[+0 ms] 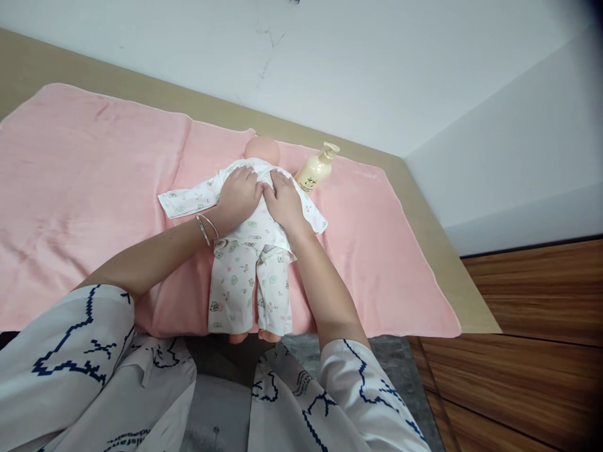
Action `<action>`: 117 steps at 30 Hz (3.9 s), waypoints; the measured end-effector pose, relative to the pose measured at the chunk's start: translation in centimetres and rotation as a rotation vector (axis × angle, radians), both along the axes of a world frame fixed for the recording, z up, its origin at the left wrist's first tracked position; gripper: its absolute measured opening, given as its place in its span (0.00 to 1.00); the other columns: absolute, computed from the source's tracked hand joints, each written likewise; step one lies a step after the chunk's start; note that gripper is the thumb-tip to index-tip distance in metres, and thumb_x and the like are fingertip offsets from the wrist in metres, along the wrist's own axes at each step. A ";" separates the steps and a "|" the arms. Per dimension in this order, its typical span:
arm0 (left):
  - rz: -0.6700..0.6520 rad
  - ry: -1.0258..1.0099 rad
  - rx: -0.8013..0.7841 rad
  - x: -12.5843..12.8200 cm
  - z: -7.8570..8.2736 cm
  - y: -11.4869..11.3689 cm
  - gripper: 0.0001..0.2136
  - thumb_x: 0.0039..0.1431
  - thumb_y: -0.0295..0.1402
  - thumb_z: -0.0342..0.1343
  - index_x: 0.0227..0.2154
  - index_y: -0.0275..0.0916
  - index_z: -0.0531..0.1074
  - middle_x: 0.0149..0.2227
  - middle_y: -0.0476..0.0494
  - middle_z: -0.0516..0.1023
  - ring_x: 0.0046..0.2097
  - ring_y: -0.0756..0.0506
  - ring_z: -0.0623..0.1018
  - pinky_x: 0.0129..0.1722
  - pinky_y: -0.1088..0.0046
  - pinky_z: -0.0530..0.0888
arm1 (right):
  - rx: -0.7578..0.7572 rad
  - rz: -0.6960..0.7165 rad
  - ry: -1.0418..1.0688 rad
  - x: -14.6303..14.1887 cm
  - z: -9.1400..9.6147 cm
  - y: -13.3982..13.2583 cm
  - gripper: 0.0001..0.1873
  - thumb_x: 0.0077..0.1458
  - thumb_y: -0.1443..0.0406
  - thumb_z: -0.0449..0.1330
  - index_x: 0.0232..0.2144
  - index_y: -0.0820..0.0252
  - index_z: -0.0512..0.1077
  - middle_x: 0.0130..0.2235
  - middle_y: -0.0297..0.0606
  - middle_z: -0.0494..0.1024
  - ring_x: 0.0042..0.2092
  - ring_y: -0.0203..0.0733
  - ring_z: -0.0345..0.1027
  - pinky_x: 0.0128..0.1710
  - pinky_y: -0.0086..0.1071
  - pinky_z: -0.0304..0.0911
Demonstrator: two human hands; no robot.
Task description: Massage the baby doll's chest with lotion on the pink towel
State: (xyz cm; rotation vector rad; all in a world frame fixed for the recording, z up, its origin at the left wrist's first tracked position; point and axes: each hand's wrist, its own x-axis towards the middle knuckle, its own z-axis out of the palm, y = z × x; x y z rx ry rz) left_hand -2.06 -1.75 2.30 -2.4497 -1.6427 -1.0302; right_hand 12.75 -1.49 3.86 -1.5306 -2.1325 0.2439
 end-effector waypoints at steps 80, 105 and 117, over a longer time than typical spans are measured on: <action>0.130 0.095 -0.173 -1.0 2.1 -0.2 0.18 0.67 0.36 0.45 0.49 0.30 0.73 0.51 0.28 0.78 0.55 0.32 0.75 0.56 0.53 0.70 | 0.011 -0.036 -0.113 -2.0 3.3 -4.0 0.20 0.62 0.66 0.50 0.52 0.57 0.76 0.57 0.45 0.79 0.62 0.55 0.69 0.60 0.50 0.66; 0.081 0.086 -0.022 0.9 0.6 -3.3 0.22 0.70 0.34 0.41 0.60 0.28 0.67 0.63 0.23 0.68 0.66 0.27 0.67 0.63 0.47 0.64 | -0.010 0.020 -0.035 0.3 -0.2 0.3 0.30 0.66 0.62 0.42 0.65 0.70 0.62 0.69 0.51 0.62 0.72 0.51 0.51 0.72 0.52 0.48; 0.055 -0.091 -0.125 -0.8 0.7 0.1 0.22 0.72 0.33 0.36 0.51 0.36 0.76 0.55 0.36 0.78 0.59 0.38 0.74 0.63 0.55 0.67 | -0.094 0.108 -0.233 -2.2 2.9 -3.6 0.29 0.65 0.64 0.46 0.66 0.60 0.62 0.70 0.44 0.61 0.73 0.61 0.47 0.70 0.63 0.48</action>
